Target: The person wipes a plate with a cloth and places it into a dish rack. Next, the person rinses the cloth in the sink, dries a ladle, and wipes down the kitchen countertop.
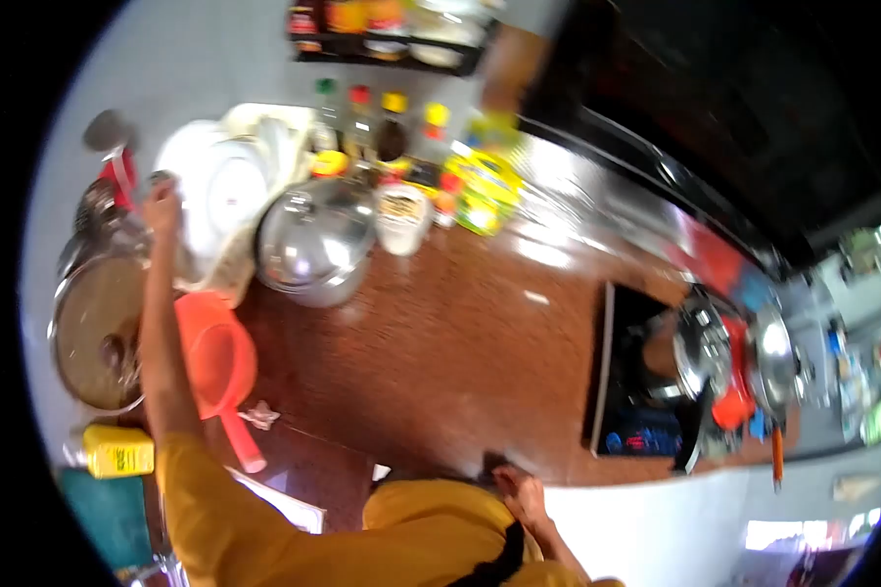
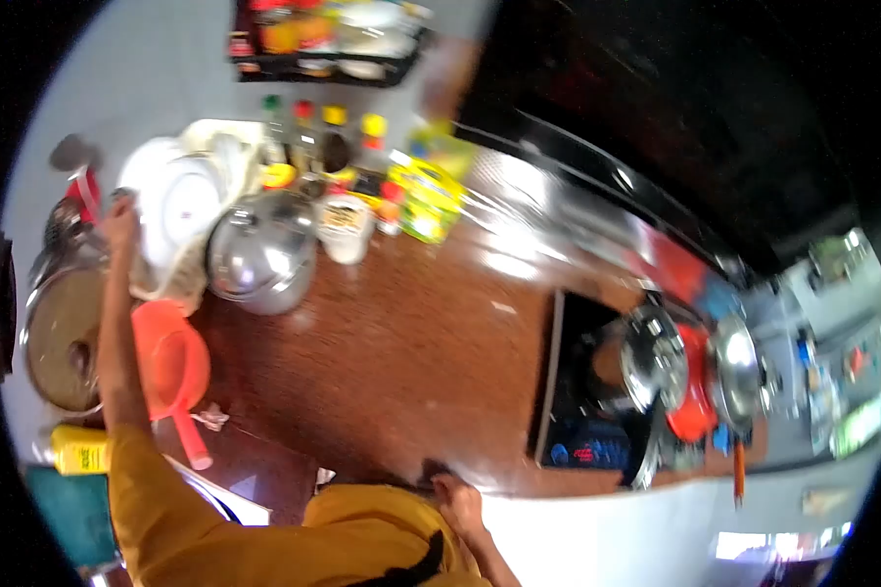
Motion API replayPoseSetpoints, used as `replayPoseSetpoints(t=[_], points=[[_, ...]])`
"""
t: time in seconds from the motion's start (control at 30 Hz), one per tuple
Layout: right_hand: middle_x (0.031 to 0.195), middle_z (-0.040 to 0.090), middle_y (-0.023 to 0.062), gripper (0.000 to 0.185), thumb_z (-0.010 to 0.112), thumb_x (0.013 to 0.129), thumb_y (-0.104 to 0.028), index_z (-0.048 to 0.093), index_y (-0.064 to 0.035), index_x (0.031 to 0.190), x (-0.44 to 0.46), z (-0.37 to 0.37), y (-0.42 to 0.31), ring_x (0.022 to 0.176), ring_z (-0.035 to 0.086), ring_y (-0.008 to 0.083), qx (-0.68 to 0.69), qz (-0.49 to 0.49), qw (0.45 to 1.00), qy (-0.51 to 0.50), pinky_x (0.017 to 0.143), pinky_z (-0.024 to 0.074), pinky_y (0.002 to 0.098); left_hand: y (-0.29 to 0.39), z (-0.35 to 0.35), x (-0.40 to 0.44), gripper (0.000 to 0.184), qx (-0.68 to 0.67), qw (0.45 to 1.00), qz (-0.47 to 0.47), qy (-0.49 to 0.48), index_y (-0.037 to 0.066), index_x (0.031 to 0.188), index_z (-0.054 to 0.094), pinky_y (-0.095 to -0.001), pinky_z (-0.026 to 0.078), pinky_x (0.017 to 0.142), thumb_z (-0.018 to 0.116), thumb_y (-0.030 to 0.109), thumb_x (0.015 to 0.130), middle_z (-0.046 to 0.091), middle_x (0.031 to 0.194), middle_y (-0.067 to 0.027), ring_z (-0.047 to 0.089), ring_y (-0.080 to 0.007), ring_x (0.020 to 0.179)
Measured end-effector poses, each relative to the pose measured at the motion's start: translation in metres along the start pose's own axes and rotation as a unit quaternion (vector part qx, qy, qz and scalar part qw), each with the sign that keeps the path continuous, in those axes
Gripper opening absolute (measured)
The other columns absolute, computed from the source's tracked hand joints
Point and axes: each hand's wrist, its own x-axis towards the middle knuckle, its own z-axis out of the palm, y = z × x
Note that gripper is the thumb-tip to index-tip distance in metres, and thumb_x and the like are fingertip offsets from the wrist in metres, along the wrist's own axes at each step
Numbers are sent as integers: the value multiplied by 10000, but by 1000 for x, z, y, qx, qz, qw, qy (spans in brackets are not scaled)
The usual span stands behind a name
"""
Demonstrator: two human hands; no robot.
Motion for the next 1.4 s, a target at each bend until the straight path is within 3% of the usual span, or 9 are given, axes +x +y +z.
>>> replayPoseSetpoints(t=[0.03, 0.1, 0.3, 0.57, 0.63, 0.73, 0.97, 1.17, 1.4], points=[[862, 642, 165, 154, 568, 794, -70, 645, -67, 928, -3, -4, -3, 780, 618, 342, 3, 8, 1000, -10, 685, 497, 394, 102, -38, -52, 306, 147, 988, -44, -14, 59, 1061, 650, -255, 457, 645, 560, 135, 777, 643, 815, -43, 565, -123, 717], [865, 648, 167, 181, 593, 791, -82, 641, -52, 963, -11, -3, 14, 738, 641, 302, 8, 0, 1000, -21, 656, 499, 362, 20, -32, -23, 428, 177, 982, 61, 29, 61, 1191, 569, -262, 460, 716, 582, 129, 769, 640, 960, -59, 582, -145, 791], [882, 649, 142, 117, 586, 815, -102, 628, -48, 909, -34, -23, 52, 748, 634, 304, -13, -101, 994, -41, 649, 510, 370, 21, -105, -85, 330, -224, 966, 21, -127, 25, 1171, 571, -246, 457, 761, 531, 52, 844, 630, 1000, -56, 576, -125, 848], [803, 640, 131, 110, 575, 790, -78, 635, -49, 877, -59, -61, 107, 687, 623, 280, -6, -206, 967, -153, 618, 502, 335, 251, -263, -397, 288, -136, 924, -79, -348, 23, 1094, 586, -268, 486, 760, 571, 203, 870, 628, 976, -56, 604, -129, 828], [818, 636, 139, 123, 554, 834, -131, 632, -43, 873, -60, -59, 108, 743, 622, 303, 16, -184, 956, -228, 647, 492, 355, 259, -286, -463, 315, -338, 829, -111, -432, 1, 1094, 580, -296, 489, 796, 597, 191, 843, 624, 985, -82, 606, -171, 892], [807, 637, 135, 95, 577, 804, -69, 634, -39, 873, -64, -33, 110, 712, 623, 297, 9, -200, 930, -308, 627, 490, 355, 236, -323, -557, 269, -218, 831, -193, -475, -24, 1100, 569, -285, 484, 810, 554, 32, 838, 610, 979, -93, 584, -143, 895], [800, 633, 122, 100, 580, 784, -58, 633, -43, 867, -92, 34, 50, 705, 613, 292, -48, -339, 832, -437, 635, 481, 359, 187, -442, -756, 241, -156, 862, -412, -249, 5, 1079, 599, -271, 472, 788, 571, 120, 869, 624, 945, -65, 579, -143, 844], [698, 618, 105, 86, 565, 798, -20, 631, -4, 849, -174, 128, -9, 578, 625, 178, -80, -481, 722, -491, 553, 492, 296, 172, -570, -866, 279, -248, 794, -555, 14, -30, 1093, 570, -267, 475, 776, 542, 157, 888, 628, 927, -72, 585, -133, 836], [894, 549, 102, 122, 559, 810, -109, 586, -88, 928, -314, 213, -96, 760, 577, 351, -105, -579, 623, -516, 626, 476, 436, 146, -697, -965, 267, -173, 742, -602, 239, -8, 1070, 594, -259, 500, 721, 550, 163, 869, 621, 927, -75, 603, -137, 809]])
